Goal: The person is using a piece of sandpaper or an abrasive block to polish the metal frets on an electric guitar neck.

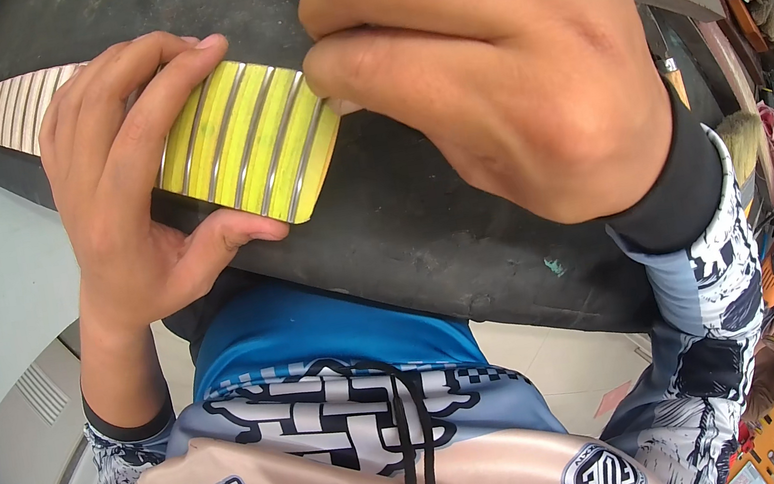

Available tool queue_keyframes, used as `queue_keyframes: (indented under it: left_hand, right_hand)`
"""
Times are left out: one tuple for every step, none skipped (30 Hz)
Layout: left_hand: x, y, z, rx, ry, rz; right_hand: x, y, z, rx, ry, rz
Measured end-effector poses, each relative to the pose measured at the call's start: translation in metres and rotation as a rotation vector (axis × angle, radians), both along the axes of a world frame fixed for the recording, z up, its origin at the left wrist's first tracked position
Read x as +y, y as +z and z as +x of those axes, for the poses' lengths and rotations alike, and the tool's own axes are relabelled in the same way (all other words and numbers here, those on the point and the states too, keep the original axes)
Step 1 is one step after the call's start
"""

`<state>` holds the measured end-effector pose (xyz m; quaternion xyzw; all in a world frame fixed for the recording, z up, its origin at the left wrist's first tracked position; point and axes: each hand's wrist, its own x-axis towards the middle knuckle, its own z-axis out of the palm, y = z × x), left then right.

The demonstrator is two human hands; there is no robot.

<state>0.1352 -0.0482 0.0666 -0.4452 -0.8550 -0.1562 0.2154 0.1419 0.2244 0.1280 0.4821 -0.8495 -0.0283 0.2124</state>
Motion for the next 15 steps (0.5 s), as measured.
queue_keyframes:
  left_hand:
    - [-0.004, -0.001, 0.001, 0.002, 0.026, -0.007]
    - [-0.007, -0.002, 0.003, 0.0, 0.054, -0.023]
    - [-0.011, -0.003, 0.005, -0.01, 0.086, -0.041]
    - [-0.006, -0.002, 0.004, -0.014, 0.055, -0.023]
    - [-0.001, -0.001, 0.002, -0.011, 0.023, -0.005]
    - [0.003, 0.0, 0.001, -0.009, -0.009, 0.014]
    - [-0.001, -0.001, 0.002, -0.011, 0.023, -0.006]
    - [-0.005, -0.001, 0.004, -0.014, 0.053, -0.025]
    - [-0.008, -0.002, 0.005, -0.018, 0.083, -0.044]
    - [-0.005, -0.001, 0.004, -0.015, 0.057, -0.03]
    - [-0.001, -0.001, 0.002, -0.013, 0.029, -0.015]
    - [0.003, -0.001, 0.001, -0.008, 0.002, 0.0]
    - [-0.001, -0.001, 0.003, -0.009, 0.03, -0.017]
    - [-0.005, -0.002, 0.004, -0.011, 0.058, -0.033]
    - [-0.009, -0.003, 0.006, -0.013, 0.086, -0.051]
  right_hand:
    - [-0.008, -0.007, -0.002, -0.02, 0.012, -0.062]
    - [-0.018, -0.006, 0.005, -0.063, -0.005, -0.016]
    - [-0.021, -0.009, 0.001, -0.078, 0.029, -0.023]
    - [-0.017, -0.003, 0.009, -0.086, -0.001, 0.002]
    - [-0.015, 0.003, 0.015, -0.083, -0.034, 0.02]
    - [-0.014, 0.008, 0.02, -0.073, -0.066, 0.036]
    - [-0.015, 0.003, 0.014, -0.068, -0.035, 0.016]
    - [-0.017, -0.003, 0.007, -0.063, -0.005, -0.003]
    - [-0.02, -0.008, 0.003, -0.088, 0.031, -0.024]
    - [-0.017, -0.003, 0.01, -0.107, 0.009, -0.014]
    - [-0.008, -0.002, 0.006, -0.051, -0.008, 0.001]
    - [0.002, -0.002, 0.003, 0.004, -0.024, 0.017]
    - [-0.005, -0.009, 0.001, -0.002, -0.011, -0.032]
    - [-0.012, -0.011, 0.0, -0.006, 0.016, -0.048]
    - [-0.019, -0.012, -0.001, -0.032, 0.059, -0.038]
